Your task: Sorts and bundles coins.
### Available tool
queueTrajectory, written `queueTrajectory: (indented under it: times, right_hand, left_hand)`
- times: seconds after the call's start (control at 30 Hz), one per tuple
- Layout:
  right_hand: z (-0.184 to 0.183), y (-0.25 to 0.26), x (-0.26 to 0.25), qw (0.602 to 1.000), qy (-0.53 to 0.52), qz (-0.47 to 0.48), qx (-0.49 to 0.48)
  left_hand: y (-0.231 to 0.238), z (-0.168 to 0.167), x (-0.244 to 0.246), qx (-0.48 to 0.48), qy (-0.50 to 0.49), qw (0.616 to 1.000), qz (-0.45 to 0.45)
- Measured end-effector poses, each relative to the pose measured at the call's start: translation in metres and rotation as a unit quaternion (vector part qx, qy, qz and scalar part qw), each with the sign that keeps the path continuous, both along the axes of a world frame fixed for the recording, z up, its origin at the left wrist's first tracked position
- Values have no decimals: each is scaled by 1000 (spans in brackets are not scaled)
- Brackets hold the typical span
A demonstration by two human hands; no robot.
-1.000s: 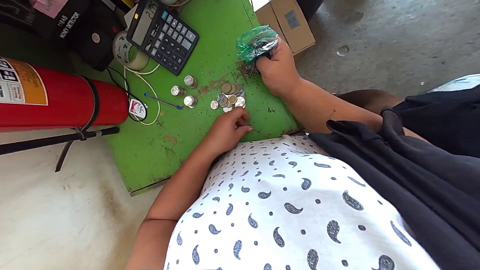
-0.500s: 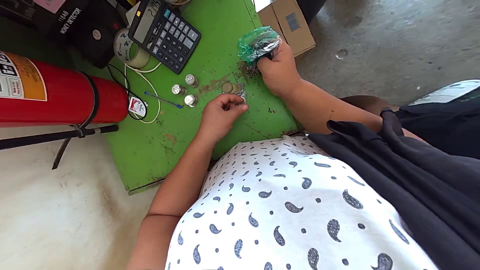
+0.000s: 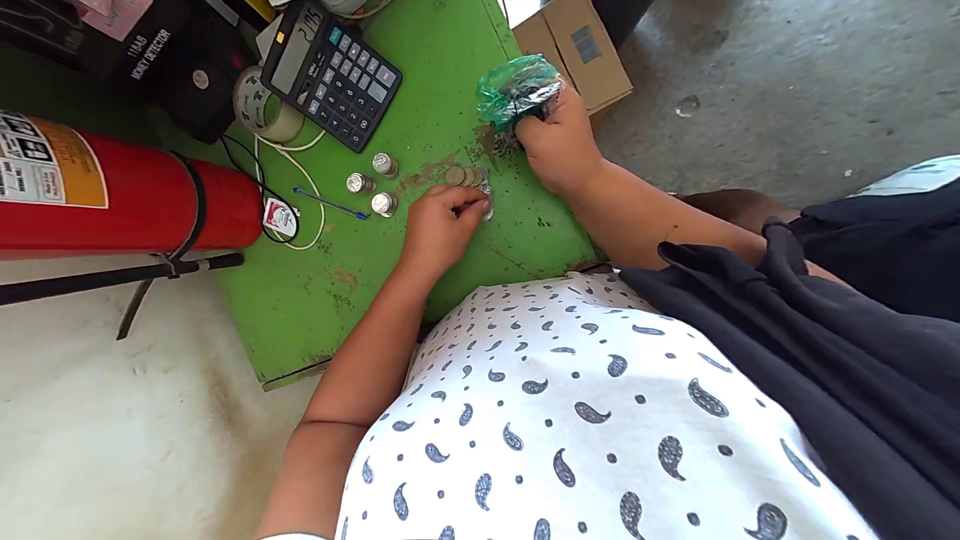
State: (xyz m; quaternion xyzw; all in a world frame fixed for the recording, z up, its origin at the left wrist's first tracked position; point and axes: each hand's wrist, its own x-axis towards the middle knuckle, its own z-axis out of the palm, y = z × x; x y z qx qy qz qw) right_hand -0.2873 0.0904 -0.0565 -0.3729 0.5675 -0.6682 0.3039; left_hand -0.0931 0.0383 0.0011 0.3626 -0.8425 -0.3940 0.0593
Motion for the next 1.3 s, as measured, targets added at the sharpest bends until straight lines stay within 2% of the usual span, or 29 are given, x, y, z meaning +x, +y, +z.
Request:
queueTrajectory:
  times: [0.07,0.13,0.2,0.33,0.4,0.47,0.53,0.6,0.67,0.73,0.83,1.03,1.3]
  right_hand:
    - [-1,1,-1,1000,-13,12,-17]
    - [-6,2,-4,996,-42,46,-58]
    - [-8,4,-5,988,-86,91,-87]
    - [17,12,-6,978,-165,120,-36]
    - [29,18,-5,971,-170,168,9]
    - [38,23,-1,966,-126,222,40]
    - [49,27,5,962,-23,261,75]
    - [59,29,8,944,131,274,128]
    - [63,29,9,907,274,270,169]
    - [62,30,13,875,366,256,190]
    - [54,30,25,844,449,215,197]
    - [41,24,42,816,506,178,216]
    - [53,14,37,847,365,218,317]
  left_hand:
    - [-5,3,1,184,75,974,105]
    - [-9,6,4,347,159,905,188]
    - [-11,10,10,445,225,837,224]
    - [-7,23,18,511,284,757,293]
    - [-5,28,21,528,301,725,324]
    - [-3,30,23,546,318,692,347]
    - [-1,32,25,561,330,666,364]
    - [1,32,27,561,340,662,364]
    - [3,29,30,549,354,666,359]
    - [5,24,31,538,371,659,372]
    - [6,17,34,539,373,648,388]
    - [12,11,37,543,336,651,410]
    - [21,13,34,560,296,652,417]
